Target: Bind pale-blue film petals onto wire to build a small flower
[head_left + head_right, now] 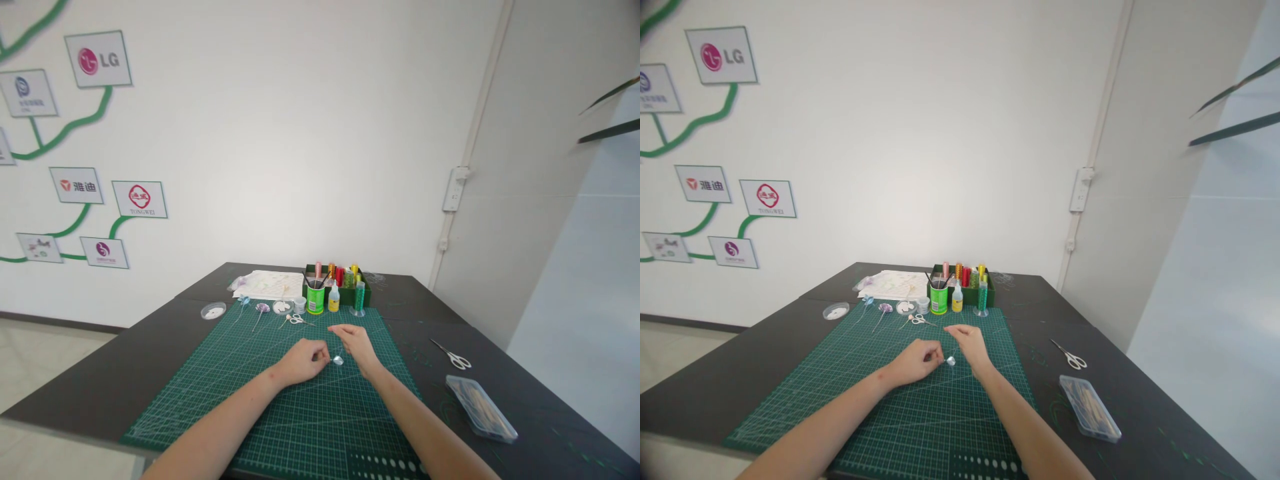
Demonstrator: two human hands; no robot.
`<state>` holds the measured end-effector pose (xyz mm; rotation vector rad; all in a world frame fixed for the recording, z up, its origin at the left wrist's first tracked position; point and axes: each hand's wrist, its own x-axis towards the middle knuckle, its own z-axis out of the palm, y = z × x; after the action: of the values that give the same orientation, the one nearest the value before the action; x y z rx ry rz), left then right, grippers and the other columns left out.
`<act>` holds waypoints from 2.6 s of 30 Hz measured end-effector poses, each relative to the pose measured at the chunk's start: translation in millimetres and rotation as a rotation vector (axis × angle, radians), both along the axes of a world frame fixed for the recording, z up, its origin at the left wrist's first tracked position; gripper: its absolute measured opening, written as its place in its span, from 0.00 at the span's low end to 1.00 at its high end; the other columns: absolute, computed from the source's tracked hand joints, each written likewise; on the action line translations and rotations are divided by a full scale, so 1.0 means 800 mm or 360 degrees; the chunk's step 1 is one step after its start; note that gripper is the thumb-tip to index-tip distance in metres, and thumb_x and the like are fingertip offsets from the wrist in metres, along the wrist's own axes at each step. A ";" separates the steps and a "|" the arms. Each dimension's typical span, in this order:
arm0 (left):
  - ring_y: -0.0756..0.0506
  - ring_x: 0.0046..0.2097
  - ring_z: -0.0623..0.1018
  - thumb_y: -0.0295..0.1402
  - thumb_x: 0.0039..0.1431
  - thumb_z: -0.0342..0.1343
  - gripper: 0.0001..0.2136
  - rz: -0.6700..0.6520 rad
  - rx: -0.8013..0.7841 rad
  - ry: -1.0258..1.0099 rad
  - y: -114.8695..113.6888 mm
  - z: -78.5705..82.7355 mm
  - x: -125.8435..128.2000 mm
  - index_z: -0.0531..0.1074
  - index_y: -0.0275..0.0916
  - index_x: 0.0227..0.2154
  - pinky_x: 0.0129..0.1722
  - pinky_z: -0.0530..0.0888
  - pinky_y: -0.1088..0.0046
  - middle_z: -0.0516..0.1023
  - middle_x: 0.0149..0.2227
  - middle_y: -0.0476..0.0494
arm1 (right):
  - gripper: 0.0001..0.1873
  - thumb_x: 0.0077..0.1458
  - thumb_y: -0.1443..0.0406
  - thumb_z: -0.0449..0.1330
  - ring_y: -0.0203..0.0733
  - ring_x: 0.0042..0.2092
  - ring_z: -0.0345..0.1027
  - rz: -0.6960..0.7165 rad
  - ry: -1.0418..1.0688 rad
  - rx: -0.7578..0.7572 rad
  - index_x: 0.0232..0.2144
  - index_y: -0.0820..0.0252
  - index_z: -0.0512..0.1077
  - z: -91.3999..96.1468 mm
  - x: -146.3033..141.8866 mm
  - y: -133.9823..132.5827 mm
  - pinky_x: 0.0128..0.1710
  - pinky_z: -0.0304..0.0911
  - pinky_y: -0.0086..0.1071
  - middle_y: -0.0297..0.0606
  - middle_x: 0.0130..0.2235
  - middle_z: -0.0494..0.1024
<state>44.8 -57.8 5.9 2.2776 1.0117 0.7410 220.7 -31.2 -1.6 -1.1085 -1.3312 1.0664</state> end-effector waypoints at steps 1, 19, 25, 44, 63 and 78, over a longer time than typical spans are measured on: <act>0.52 0.26 0.69 0.32 0.57 0.50 0.08 -0.0011 -0.0001 -0.0012 0.000 0.000 0.000 0.73 0.37 0.28 0.28 0.62 0.79 0.73 0.23 0.51 | 0.17 0.43 0.54 0.64 0.31 0.18 0.44 -0.0005 -0.0012 -0.0008 0.29 0.62 0.81 -0.002 0.001 0.002 0.19 0.39 0.28 0.28 0.13 0.59; 0.51 0.25 0.68 0.35 0.60 0.47 0.09 0.0269 0.0063 -0.0410 0.017 -0.006 -0.004 0.69 0.37 0.29 0.28 0.63 0.77 0.70 0.21 0.52 | 0.16 0.47 0.57 0.62 0.27 0.17 0.41 0.0215 -0.0369 -0.0180 0.26 0.65 0.79 -0.027 0.009 0.021 0.17 0.37 0.25 0.24 0.14 0.53; 0.51 0.20 0.68 0.38 0.60 0.45 0.09 0.0404 -0.0178 -0.0557 0.032 -0.022 -0.004 0.66 0.39 0.31 0.23 0.65 0.77 0.74 0.22 0.52 | 0.13 0.49 0.62 0.59 0.27 0.17 0.44 0.0325 -0.0540 -0.0180 0.29 0.64 0.81 -0.027 0.007 0.019 0.18 0.40 0.26 0.25 0.14 0.55; 0.50 0.25 0.76 0.37 0.60 0.44 0.10 0.0681 -0.0053 -0.0415 0.039 -0.017 -0.016 0.68 0.39 0.31 0.29 0.69 0.75 0.79 0.27 0.50 | 0.12 0.48 0.63 0.60 0.29 0.17 0.47 0.0403 -0.0704 -0.0164 0.24 0.65 0.80 -0.028 0.009 0.018 0.19 0.44 0.26 0.26 0.12 0.58; 0.50 0.27 0.77 0.35 0.61 0.45 0.09 0.0769 -0.0014 -0.0210 0.041 -0.015 -0.023 0.69 0.41 0.31 0.30 0.67 0.76 0.80 0.27 0.51 | 0.12 0.48 0.63 0.59 0.28 0.17 0.47 0.0505 -0.0721 -0.0164 0.25 0.65 0.80 -0.026 0.008 0.015 0.19 0.46 0.25 0.25 0.12 0.58; 0.49 0.27 0.77 0.35 0.60 0.46 0.08 0.0750 -0.0089 -0.0206 0.044 -0.018 -0.025 0.68 0.40 0.30 0.30 0.68 0.75 0.80 0.28 0.50 | 0.13 0.50 0.61 0.59 0.28 0.17 0.46 0.0658 -0.0651 -0.0147 0.27 0.65 0.80 -0.005 0.008 0.001 0.18 0.43 0.25 0.26 0.13 0.58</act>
<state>25.0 -22.4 -8.9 1.9299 1.5055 1.0179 227.1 -30.3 -5.6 -1.1910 -1.9124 1.2491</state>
